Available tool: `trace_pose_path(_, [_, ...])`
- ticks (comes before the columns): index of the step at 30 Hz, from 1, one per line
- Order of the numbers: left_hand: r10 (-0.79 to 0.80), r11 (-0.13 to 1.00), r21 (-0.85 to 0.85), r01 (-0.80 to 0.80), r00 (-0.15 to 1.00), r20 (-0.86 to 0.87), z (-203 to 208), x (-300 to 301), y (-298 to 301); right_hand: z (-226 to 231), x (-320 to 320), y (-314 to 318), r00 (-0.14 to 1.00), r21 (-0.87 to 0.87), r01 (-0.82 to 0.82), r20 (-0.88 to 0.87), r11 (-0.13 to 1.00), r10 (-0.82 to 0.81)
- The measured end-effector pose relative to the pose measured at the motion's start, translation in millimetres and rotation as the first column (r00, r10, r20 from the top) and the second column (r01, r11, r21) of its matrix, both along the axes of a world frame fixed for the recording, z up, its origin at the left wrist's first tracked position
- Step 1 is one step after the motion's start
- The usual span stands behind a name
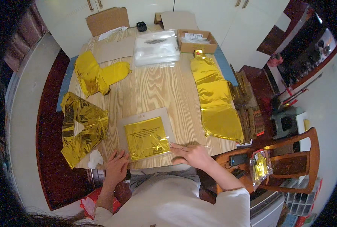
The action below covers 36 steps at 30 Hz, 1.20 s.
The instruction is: Folding and organizing gold foil items at a table for packaging.
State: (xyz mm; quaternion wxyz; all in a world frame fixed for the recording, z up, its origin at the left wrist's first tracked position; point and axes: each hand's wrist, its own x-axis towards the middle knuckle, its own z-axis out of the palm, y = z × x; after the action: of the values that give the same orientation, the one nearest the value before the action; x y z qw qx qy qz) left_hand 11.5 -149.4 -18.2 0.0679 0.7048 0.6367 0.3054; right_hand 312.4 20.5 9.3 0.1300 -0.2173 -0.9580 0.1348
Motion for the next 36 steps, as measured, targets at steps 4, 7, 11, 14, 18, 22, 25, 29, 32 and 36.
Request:
trace_pose_path(4, [0.061,0.997,0.044,-0.060,0.998,-0.014,0.9,5.0,3.1,-15.8,-6.9,2.9,0.976,0.024,0.078,-0.205,0.997,-0.072])
trace_pose_path(7, [0.115,0.987,0.117,-0.108,0.992,-0.051,-1.2,8.6,7.2,-18.4,-10.7,1.5,0.959,0.008,0.145,-0.247,0.989,-0.139])
trace_pose_path(11, [0.182,0.973,0.148,-0.177,0.983,-0.023,-1.4,15.5,12.1,-13.6,-16.2,-4.4,0.946,-0.029,0.220,-0.239,0.975,-0.221])
trace_pose_path(14, [0.214,0.967,0.151,-0.205,0.976,-0.043,-3.7,18.6,12.7,-14.5,-19.4,-6.4,0.933,-0.028,0.246,-0.263,0.969,-0.245])
trace_pose_path(18, [0.247,0.956,0.176,-0.234,0.967,-0.057,-6.1,20.5,15.6,-20.3,-19.6,-9.7,0.930,-0.023,0.277,-0.244,0.961,-0.274])
trace_pose_path(22, [0.265,0.952,0.186,-0.244,0.959,-0.099,-3.4,23.4,18.5,-20.5,-24.2,-10.2,0.928,0.009,0.252,-0.285,0.968,-0.239])
trace_pose_path(25, [0.280,0.946,0.209,-0.249,0.951,-0.129,-2.2,25.8,19.0,-23.3,-26.5,-12.2,0.927,0.026,0.265,-0.283,0.964,-0.247])
trace_pose_path(29, [0.299,0.941,0.211,-0.265,0.943,-0.149,-3.8,26.9,20.0,-29.3,-28.6,-14.0,0.929,0.073,0.286,-0.265,0.956,-0.258])
trace_pose_path(32, [0.338,0.935,0.169,-0.311,0.927,-0.164,-0.2,30.3,21.2,-27.8,-31.8,-14.3,0.927,0.083,0.300,-0.262,0.950,-0.270])
trace_pose_path(36, [0.386,0.922,0.079,-0.378,0.908,-0.165,4.7,31.4,21.3,-25.5,-31.4,-16.0,0.903,0.021,0.378,-0.226,0.925,-0.364])
